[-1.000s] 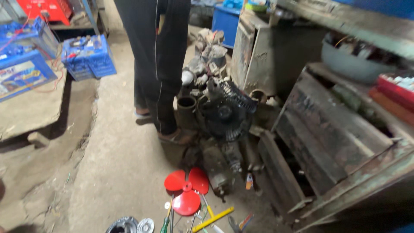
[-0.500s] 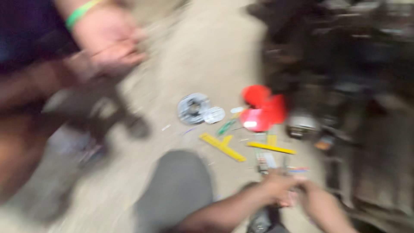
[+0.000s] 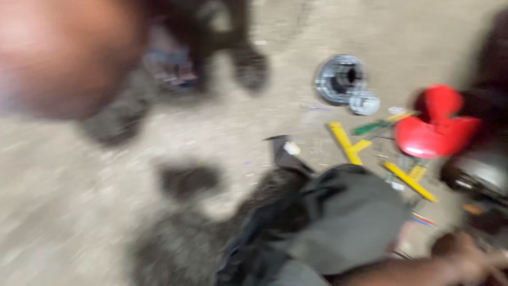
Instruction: The person sits on the ground and works on a small electrical component, likely a fan capacitor. They unwrap a package, retrieve a tool from a drawer, cut wires with scissors, and manipulate the component with pliers and their hands.
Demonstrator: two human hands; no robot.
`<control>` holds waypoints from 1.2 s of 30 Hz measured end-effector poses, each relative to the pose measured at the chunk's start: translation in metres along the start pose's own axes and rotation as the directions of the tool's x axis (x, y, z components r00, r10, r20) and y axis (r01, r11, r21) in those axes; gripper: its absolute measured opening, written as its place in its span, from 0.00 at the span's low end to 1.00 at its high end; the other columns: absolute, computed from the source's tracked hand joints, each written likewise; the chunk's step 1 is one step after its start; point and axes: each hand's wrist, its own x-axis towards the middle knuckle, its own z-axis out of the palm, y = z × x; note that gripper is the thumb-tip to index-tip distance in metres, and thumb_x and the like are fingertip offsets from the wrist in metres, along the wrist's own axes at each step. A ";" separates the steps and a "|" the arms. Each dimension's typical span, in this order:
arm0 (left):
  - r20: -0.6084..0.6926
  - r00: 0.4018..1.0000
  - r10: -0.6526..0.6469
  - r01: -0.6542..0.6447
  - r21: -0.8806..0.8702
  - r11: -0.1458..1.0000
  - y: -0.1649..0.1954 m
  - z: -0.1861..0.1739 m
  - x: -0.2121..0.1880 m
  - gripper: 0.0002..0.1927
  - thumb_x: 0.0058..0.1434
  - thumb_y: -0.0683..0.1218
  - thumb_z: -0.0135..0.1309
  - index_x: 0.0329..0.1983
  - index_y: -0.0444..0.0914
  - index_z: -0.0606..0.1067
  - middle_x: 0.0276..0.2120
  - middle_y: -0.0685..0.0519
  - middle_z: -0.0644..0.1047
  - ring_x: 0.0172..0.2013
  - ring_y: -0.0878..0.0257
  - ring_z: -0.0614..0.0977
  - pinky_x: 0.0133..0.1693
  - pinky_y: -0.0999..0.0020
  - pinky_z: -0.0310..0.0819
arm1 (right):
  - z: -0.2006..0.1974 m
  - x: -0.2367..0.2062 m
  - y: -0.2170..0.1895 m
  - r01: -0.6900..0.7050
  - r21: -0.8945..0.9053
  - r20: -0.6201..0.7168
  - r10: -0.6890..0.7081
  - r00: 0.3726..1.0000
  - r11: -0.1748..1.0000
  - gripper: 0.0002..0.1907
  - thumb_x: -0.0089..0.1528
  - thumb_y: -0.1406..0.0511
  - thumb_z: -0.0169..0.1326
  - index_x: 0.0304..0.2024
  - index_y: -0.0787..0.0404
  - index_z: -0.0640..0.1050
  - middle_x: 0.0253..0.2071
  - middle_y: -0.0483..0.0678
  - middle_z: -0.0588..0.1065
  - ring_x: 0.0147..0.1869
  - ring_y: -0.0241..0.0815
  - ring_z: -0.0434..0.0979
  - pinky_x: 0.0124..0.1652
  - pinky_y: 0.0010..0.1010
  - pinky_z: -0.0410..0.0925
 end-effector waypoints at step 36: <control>0.369 0.922 -0.116 0.095 0.075 0.993 -0.064 -0.110 0.037 0.26 0.67 0.63 0.50 0.46 0.35 0.73 0.32 0.51 0.79 0.26 0.65 0.82 0.27 0.68 0.78 | 0.069 -0.035 -0.146 0.274 0.680 -0.438 0.077 0.896 0.680 0.08 0.62 0.63 0.61 0.41 0.59 0.83 0.40 0.49 0.81 0.49 0.45 0.82 0.63 0.40 0.68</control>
